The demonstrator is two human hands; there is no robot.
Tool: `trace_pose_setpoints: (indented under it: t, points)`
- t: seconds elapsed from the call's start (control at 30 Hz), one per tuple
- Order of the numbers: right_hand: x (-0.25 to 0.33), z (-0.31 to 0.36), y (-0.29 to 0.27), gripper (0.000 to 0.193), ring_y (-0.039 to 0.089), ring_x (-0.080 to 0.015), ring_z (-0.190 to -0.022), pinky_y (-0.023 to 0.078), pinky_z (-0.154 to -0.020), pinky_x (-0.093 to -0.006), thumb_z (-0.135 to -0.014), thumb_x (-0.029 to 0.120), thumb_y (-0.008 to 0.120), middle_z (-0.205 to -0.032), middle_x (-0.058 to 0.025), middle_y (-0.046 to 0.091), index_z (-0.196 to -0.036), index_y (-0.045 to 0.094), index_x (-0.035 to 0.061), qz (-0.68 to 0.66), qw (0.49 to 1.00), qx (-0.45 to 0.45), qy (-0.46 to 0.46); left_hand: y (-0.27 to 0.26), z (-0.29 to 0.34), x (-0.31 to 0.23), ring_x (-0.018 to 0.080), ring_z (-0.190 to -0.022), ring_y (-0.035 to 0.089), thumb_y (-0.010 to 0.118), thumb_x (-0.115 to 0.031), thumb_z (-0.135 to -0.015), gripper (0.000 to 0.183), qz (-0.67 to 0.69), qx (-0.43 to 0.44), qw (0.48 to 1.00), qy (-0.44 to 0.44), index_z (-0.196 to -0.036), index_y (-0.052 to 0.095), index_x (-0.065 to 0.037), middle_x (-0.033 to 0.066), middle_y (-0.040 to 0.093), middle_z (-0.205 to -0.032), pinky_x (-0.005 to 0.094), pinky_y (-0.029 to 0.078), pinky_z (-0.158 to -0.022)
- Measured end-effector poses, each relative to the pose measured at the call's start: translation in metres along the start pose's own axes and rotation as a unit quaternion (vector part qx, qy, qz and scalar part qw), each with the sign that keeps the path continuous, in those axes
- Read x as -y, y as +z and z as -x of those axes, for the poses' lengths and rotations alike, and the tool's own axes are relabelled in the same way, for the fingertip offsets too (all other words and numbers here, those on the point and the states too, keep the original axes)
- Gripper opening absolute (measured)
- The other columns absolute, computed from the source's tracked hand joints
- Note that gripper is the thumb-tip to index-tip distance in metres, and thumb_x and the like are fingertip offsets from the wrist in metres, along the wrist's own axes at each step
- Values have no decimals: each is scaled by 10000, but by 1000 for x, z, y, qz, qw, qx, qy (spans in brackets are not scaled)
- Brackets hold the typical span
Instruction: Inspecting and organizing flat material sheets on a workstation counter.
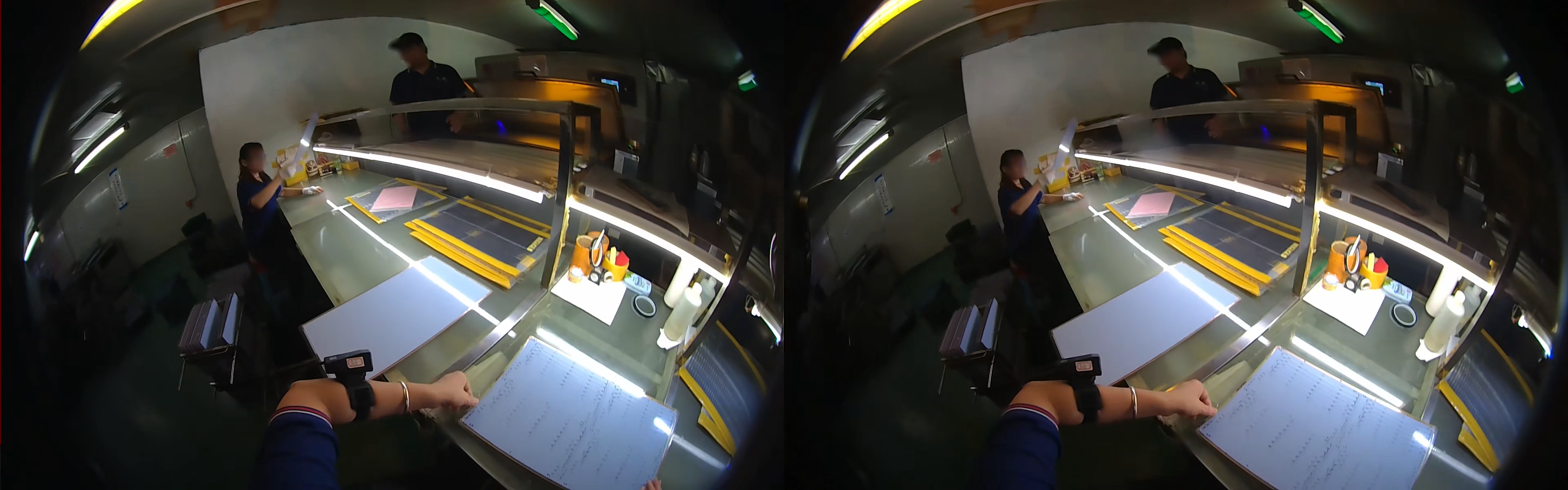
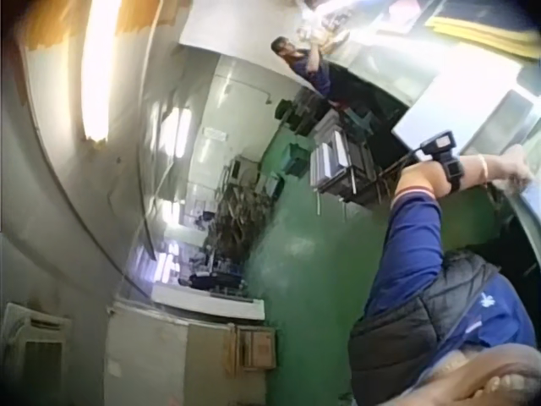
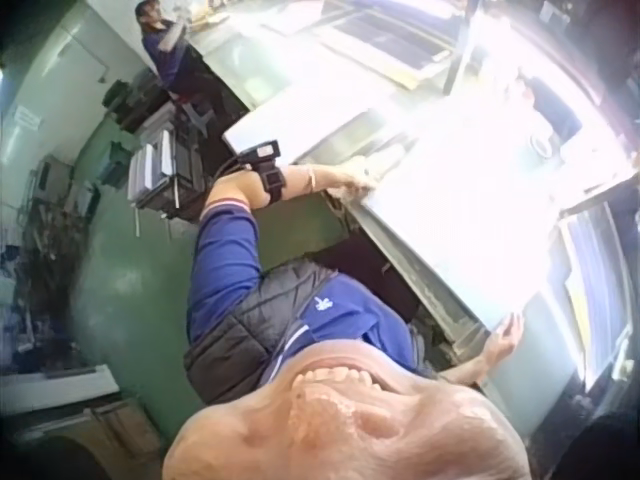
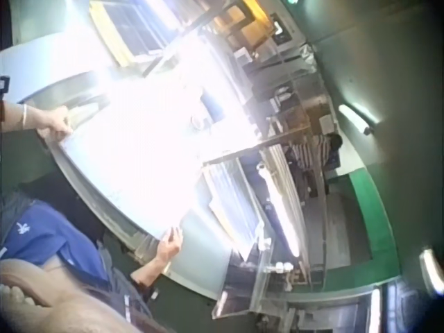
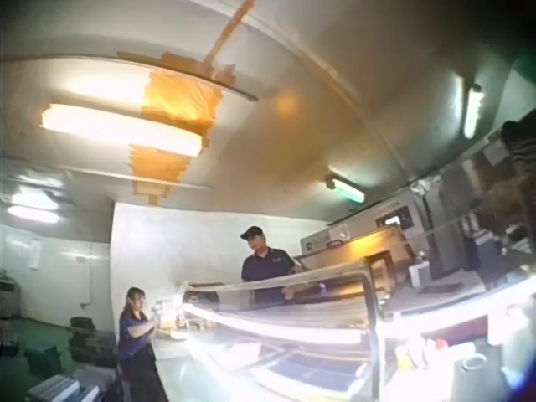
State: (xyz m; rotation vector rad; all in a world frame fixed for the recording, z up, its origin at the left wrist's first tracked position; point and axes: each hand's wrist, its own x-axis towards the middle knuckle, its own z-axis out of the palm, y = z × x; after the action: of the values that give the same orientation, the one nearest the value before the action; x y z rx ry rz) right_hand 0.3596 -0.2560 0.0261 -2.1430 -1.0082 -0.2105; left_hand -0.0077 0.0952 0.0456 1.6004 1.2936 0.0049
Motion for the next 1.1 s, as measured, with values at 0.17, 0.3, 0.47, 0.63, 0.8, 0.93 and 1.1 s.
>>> trace_pose_setpoints:
  t: [0.17, 0.3, 0.47, 0.63, 0.8, 0.93, 1.1]
  points:
    - [1, -4, 4, 241, 523, -295, -1039, 389, -919, -348, -853, 128, 537, -1115, -182, 564, -1015, 607, -37, -24, 994, -101, 17, -10, -11, -1, 106, -461, 522, 699, -263, -712, 262, -55, 2, 990, 131, -673, 654, -8, 41, 578, -547, 249, 423, -451]
    - [-68, 3, 15, 245, 553, -213, -989, 446, -863, -285, -890, 44, 477, -1096, -143, 576, -1107, 536, -55, -158, 951, -247, 99, 7, 19, -9, 61, -529, 544, 688, -310, -754, 291, -136, 95, 970, 180, -742, 673, -19, 41, 612, -594, 235, 436, -493]
    - [-35, -21, 20, 168, 557, -159, -946, 446, -845, -271, -872, 54, 527, -1021, -85, 574, -1017, 596, 3, -175, 904, -367, 135, 51, 74, 35, 202, -684, 605, 671, -62, -717, 229, -137, -241, 916, 290, -937, 623, -18, 140, 634, -840, 320, 478, -611]
    - [-42, -18, -1, 118, 553, -137, -936, 457, -832, -249, -868, 29, 517, -1002, -69, 569, -945, 605, 13, -189, 880, -429, 80, 102, 80, 26, 350, -1103, 457, 681, -137, -690, 553, -390, -191, 730, 528, -1195, 468, -64, 233, 445, -1211, 417, 389, -915]
    - [-37, 3, -5, 112, 553, -140, -923, 465, -821, -257, -863, 7, 511, -1002, -66, 561, -924, 603, 20, -195, 860, -463, 92, 112, 66, 2, 373, -1170, 433, 645, -69, -664, 423, -431, -94, 697, 565, -1069, 543, -3, 240, 466, -1214, 513, 316, -983]
    - [-32, 2, 4, 118, 552, -135, -894, 478, -780, -253, -854, -16, 499, -1006, -57, 551, -906, 597, 27, -200, 858, -464, 88, 57, 21, -6, 268, -943, 614, 532, 30, -796, 171, -236, -242, 646, 684, -941, 613, -14, 152, 637, -966, 437, 463, -882]
    - [-27, 4, -4, 120, 550, -130, -877, 485, -743, -243, -853, -22, 487, -1013, -59, 542, -898, 586, 27, -194, 825, -524, 88, 24, 58, -99, 196, -663, 526, 541, -246, -859, 248, 1, -460, 641, 614, -786, 516, -11, 85, 555, -734, 313, 443, -617]
